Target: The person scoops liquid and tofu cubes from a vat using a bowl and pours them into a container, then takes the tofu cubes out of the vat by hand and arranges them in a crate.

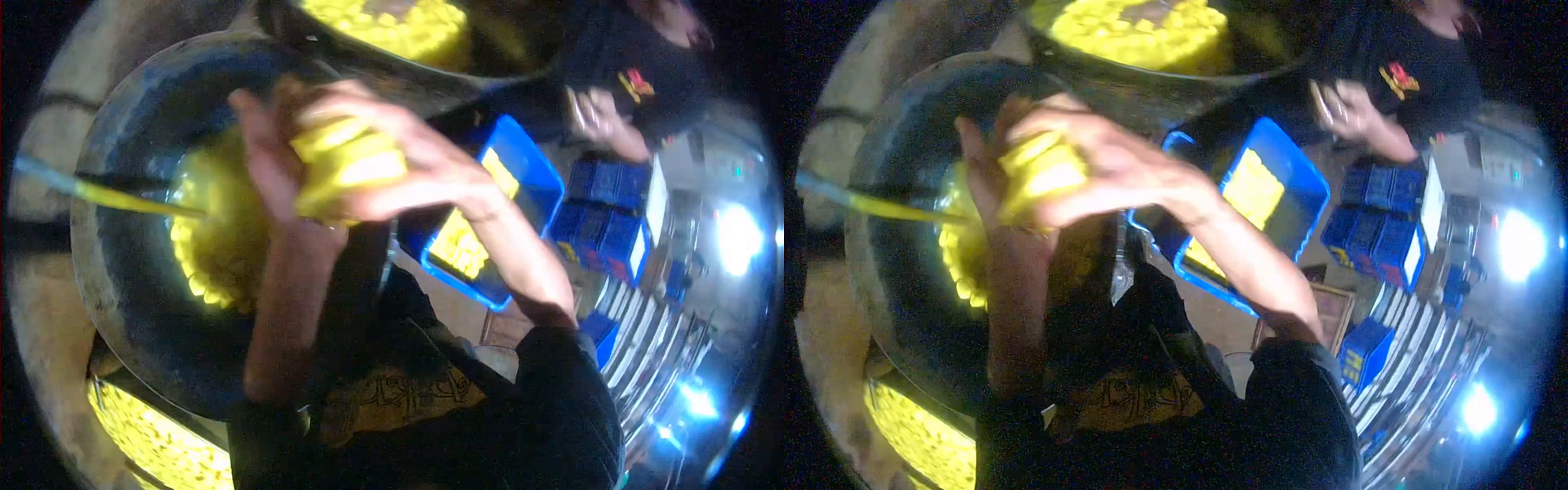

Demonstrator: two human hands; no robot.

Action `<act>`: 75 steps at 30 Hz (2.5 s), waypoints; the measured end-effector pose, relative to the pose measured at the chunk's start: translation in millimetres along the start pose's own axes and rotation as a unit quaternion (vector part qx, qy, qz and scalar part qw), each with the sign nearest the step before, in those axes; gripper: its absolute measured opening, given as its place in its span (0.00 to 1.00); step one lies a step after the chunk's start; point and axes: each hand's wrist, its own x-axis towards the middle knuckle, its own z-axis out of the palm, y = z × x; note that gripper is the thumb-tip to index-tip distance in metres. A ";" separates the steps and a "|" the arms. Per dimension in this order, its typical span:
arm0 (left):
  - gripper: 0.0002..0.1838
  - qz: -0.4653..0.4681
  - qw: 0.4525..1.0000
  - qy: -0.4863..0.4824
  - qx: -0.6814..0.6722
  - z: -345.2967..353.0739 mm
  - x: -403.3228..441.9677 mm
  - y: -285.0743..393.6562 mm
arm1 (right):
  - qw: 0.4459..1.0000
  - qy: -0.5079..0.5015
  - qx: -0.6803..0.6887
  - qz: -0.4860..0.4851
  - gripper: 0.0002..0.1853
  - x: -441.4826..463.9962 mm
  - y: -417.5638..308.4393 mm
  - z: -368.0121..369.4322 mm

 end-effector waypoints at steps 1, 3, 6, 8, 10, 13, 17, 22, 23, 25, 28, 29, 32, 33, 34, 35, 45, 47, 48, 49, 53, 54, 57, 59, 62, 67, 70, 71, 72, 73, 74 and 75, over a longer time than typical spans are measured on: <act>0.36 0.059 0.977 0.165 0.122 29.4 -4.7 -41.9 | 1.000 0.022 0.006 -0.004 0.34 -35.0 -9.1 -24.0; 0.38 -0.060 0.920 0.196 0.334 104.5 -10.7 -83.1 | 0.944 0.232 0.166 0.166 0.32 -134.7 -31.3 -38.7; 0.37 0.017 0.765 0.074 0.639 81.3 -30.4 -99.5 | 0.842 0.372 0.386 0.061 0.38 -244.9 -18.1 -28.8; 0.40 0.120 0.660 0.037 0.741 51.1 -38.4 -93.8 | 0.719 0.553 0.345 0.241 0.36 -317.6 27.2 -8.3; 0.43 0.104 0.519 0.032 0.848 24.8 -52.7 -84.2 | 0.670 0.513 0.475 0.248 0.25 -358.9 110.0 1.5; 0.44 0.017 0.567 0.058 0.822 -0.9 -88.1 -91.9 | 0.634 0.526 0.329 0.461 0.26 -375.0 207.5 -5.5; 0.45 -0.091 0.539 0.092 0.832 3.1 -120.8 -100.4 | 0.601 0.365 -0.107 0.703 0.37 -380.8 341.8 41.4; 0.37 -0.172 0.512 0.122 0.832 18.9 -127.7 -98.5 | 0.527 0.213 -0.418 0.709 0.34 -355.6 377.9 131.7; 0.30 -0.122 0.485 0.105 0.859 16.4 -130.9 -101.5 | 0.531 0.206 -0.434 0.698 0.33 -359.1 377.5 132.8; 0.28 -0.175 0.424 0.143 0.877 19.0 -127.6 -101.3 | 0.552 0.191 -0.429 0.689 0.32 -367.2 375.9 133.1; 0.22 -0.070 0.400 0.064 0.911 1.3 -130.1 -94.2 | 0.585 0.176 -0.395 0.686 0.30 -382.0 375.0 131.8; 0.22 -0.061 0.435 0.059 0.896 5.6 -115.8 -94.4 | 0.594 0.171 -0.385 0.685 0.29 -387.0 377.5 131.5; 0.20 -0.029 0.492 0.113 0.863 -4.8 -62.3 -102.0 | 0.628 0.164 -0.376 0.661 0.27 -398.5 385.4 122.7; 0.22 0.016 0.449 0.069 0.891 -13.2 -47.9 -104.2 | 0.642 0.160 -0.372 0.651 0.27 -407.1 388.0 120.8; 0.24 0.065 0.398 0.029 0.914 -20.7 -33.2 -106.6 | 0.657 0.156 -0.366 0.640 0.26 -413.5 385.7 116.5; 0.26 0.117 0.343 -0.005 0.932 -28.6 -18.5 -109.0 | 0.672 0.149 -0.357 0.632 0.25 -419.5 381.1 110.6; 0.32 -0.149 0.459 0.104 0.870 5.4 -102.7 -116.0 | 0.820 0.378 -0.031 0.428 0.18 -373.8 266.9 3.1; 0.24 -0.082 0.642 0.085 0.757 -9.0 -114.7 -93.1 | 0.865 0.412 0.086 0.275 0.14 -273.8 158.9 -10.6; 0.22 -0.117 0.747 0.089 0.648 -22.3 -118.0 -68.5 | 0.903 0.389 0.073 0.166 0.13 -234.9 121.6 -15.5; 0.23 -0.192 0.707 0.139 0.666 -58.1 -119.7 -50.8 | 0.918 0.371 -0.002 0.142 0.13 -196.7 85.0 -19.7; 0.22 -0.135 0.430 0.234 0.862 -231.7 -144.6 -10.0 | 0.966 0.242 0.029 0.090 0.13 -70.1 2.8 1.7; 0.22 -0.157 0.410 0.247 0.864 -267.4 -158.1 -6.3 | 0.983 0.170 -0.006 0.072 0.14 -39.0 3.5 14.5; 0.23 -0.190 0.361 0.267 0.873 -344.3 -195.2 -10.5 | 0.980 -0.089 -0.178 -0.003 0.19 44.8 29.3 51.3; 0.23 -0.167 0.331 0.263 0.891 -370.0 -209.9 -18.3 | 0.939 -0.240 -0.240 0.043 0.21 85.7 87.1 91.0; 0.24 -0.098 0.269 0.257 0.923 -403.1 -221.1 -26.3 | 0.806 -0.445 -0.341 0.191 0.24 111.4 176.7 139.8; 0.26 -0.203 0.357 0.310 0.857 -431.3 -198.0 -5.6 | 0.801 -0.309 -0.446 0.253 0.25 25.6 378.3 180.6; 0.26 -0.215 0.487 0.346 0.773 -436.1 -200.2 7.6 | 0.810 -0.254 -0.429 0.307 0.26 -16.0 411.1 185.7; 0.25 -0.211 0.542 0.350 0.734 -429.3 -194.7 17.7 | 0.813 -0.244 -0.423 0.317 0.26 -25.1 418.9 181.9; 0.24 -0.200 0.630 0.359 0.659 -416.2 -191.8 28.9 | 0.819 -0.237 -0.411 0.322 0.26 -33.7 424.9 176.4; 0.24 -0.189 0.719 0.370 0.557 -401.9 -187.0 41.9 | 0.830 -0.232 -0.393 0.321 0.26 -42.9 433.5 169.7; 0.23 -0.181 0.793 0.388 0.433 -386.2 -181.5 53.9 | 0.842 -0.226 -0.371 0.319 0.27 -54.2 445.9 161.9; 0.23 -0.177 0.825 0.382 0.376 -375.9 -175.6 63.3 | 0.857 -0.221 -0.343 0.314 0.27 -64.0 460.5 153.3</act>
